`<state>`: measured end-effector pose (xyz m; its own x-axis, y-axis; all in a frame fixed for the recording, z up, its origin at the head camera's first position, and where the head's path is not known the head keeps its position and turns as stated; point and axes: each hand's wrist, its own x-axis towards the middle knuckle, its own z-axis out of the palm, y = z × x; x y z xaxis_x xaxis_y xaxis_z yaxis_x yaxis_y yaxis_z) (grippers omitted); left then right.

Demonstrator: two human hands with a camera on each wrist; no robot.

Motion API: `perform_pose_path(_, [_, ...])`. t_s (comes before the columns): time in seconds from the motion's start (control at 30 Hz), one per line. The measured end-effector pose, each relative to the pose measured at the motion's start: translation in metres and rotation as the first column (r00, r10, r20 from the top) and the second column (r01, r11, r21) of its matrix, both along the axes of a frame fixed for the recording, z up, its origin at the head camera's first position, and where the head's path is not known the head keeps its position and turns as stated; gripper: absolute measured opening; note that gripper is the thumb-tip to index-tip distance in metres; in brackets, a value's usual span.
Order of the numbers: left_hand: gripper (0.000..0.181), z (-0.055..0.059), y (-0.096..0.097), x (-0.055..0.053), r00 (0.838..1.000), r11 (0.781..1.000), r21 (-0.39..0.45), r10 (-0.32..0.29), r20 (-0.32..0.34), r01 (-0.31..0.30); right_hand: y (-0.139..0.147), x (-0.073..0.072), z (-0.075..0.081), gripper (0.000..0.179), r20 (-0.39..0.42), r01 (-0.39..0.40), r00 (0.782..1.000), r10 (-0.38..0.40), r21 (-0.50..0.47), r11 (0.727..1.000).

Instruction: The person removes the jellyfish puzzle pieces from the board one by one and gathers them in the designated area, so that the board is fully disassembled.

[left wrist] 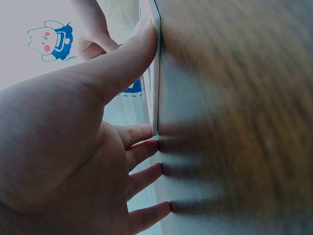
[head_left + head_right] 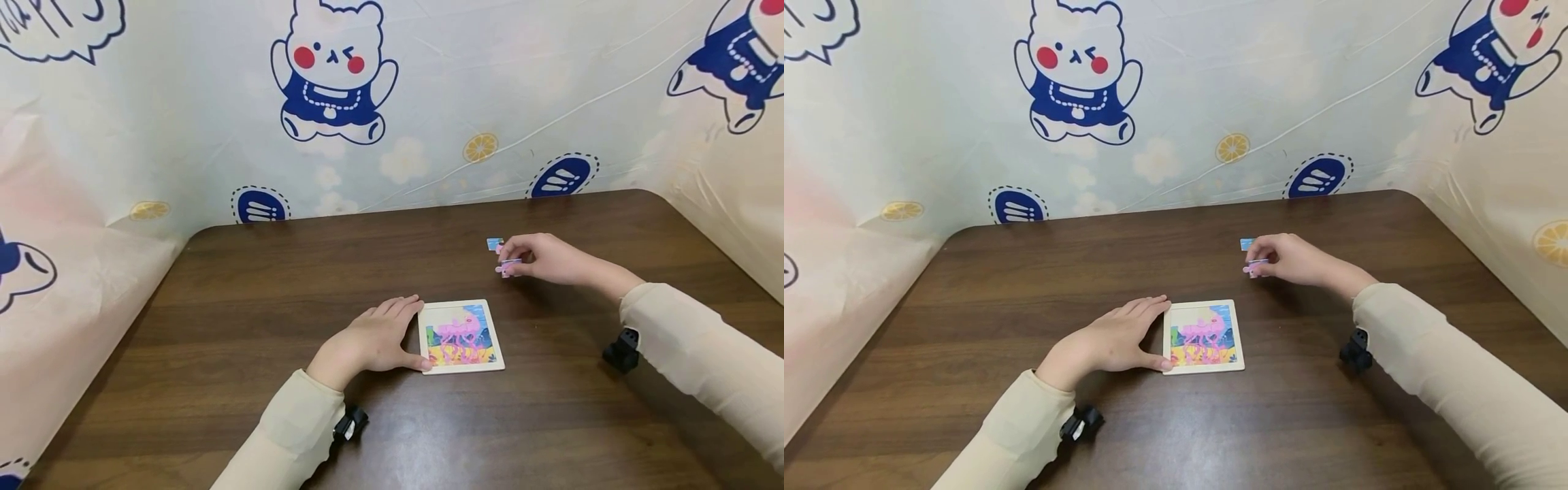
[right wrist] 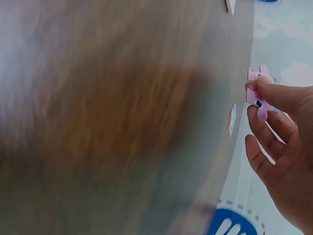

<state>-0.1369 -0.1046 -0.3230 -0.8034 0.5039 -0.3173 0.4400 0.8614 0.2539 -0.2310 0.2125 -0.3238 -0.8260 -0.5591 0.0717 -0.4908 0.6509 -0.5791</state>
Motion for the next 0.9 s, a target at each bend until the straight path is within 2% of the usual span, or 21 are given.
perform_pose_path(0.17, [0.099,0.0,0.0,0.0,1.0,1.0,-0.005,-0.002,-0.001,0.002,0.015,-0.01,-0.001,0.013,-0.016,0.059,0.998,-0.059,0.021,0.998])
perform_pose_path(0.43, [0.099,-0.001,-0.001,-0.001,1.0,1.0,-0.004,-0.001,-0.001,0.001,0.031,-0.027,0.0,0.015,0.01,0.133,0.991,-0.134,0.007,0.991])
perform_pose_path(0.9, [0.1,-0.005,0.0,-0.003,1.0,1.0,-0.013,-0.008,-0.008,0.008,0.029,-0.053,-0.005,0.013,0.052,0.218,0.974,-0.221,0.061,0.974])
